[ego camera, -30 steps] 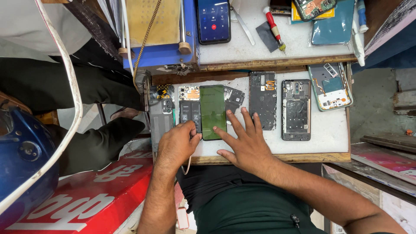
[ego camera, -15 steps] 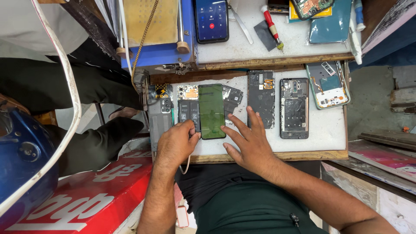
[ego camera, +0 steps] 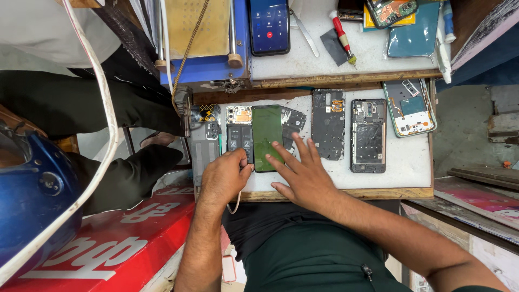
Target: The person handles several disassembled smartphones on a workbench, connecting a charging cable to one device and testing its screen responsiveness. They then pick up another phone, remove its back cover, and inspect the internal components.
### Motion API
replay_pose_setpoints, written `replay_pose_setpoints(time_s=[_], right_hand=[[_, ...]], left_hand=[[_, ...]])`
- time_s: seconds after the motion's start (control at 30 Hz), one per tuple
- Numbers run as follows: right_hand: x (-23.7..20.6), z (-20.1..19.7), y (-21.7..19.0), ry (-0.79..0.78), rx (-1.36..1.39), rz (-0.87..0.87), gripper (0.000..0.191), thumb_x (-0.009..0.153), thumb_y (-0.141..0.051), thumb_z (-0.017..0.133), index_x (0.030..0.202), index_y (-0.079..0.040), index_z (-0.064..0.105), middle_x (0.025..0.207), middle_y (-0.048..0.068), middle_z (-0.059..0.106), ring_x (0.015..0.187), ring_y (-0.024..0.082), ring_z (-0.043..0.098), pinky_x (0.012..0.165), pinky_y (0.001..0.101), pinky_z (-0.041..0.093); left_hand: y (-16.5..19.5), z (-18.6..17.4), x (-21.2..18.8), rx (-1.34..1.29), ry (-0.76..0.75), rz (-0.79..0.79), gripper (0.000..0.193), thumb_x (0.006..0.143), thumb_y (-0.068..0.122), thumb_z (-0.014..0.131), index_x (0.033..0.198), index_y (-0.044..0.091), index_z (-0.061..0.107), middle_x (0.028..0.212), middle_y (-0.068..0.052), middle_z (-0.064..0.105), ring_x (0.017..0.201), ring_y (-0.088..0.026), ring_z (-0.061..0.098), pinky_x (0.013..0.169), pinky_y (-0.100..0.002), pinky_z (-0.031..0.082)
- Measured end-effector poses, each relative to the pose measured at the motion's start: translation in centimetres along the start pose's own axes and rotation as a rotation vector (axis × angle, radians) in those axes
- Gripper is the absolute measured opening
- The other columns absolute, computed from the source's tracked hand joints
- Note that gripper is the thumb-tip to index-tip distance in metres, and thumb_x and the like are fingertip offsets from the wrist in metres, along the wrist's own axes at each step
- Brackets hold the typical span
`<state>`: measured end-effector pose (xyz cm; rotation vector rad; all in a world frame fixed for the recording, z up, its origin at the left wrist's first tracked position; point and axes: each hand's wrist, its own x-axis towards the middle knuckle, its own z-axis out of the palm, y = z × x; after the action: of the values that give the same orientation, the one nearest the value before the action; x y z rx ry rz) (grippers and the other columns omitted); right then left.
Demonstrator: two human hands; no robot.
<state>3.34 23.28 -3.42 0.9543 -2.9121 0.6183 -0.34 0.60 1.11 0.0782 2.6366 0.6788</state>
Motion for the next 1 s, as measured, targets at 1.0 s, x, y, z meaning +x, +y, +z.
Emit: replay_pose_setpoints(time_s=[1.0], right_hand=[[0.96,0.40,0.17,-0.088,-0.047,-0.025,0.066,0.095,-0.050,0.059,0.152,-0.020,0.045,0.160,0.013,0.037,0.152,0.046,0.015,0.117,0.0735,0.014]], left_hand=[[0.30,-0.29,0.06,-0.007,-0.013,-0.023,0.024,0.085,0.026,0.078,0.089,0.008,0.063,0.082,-0.010,0.071,0.079,-0.031,0.072,0.069,-0.047,0.056]])
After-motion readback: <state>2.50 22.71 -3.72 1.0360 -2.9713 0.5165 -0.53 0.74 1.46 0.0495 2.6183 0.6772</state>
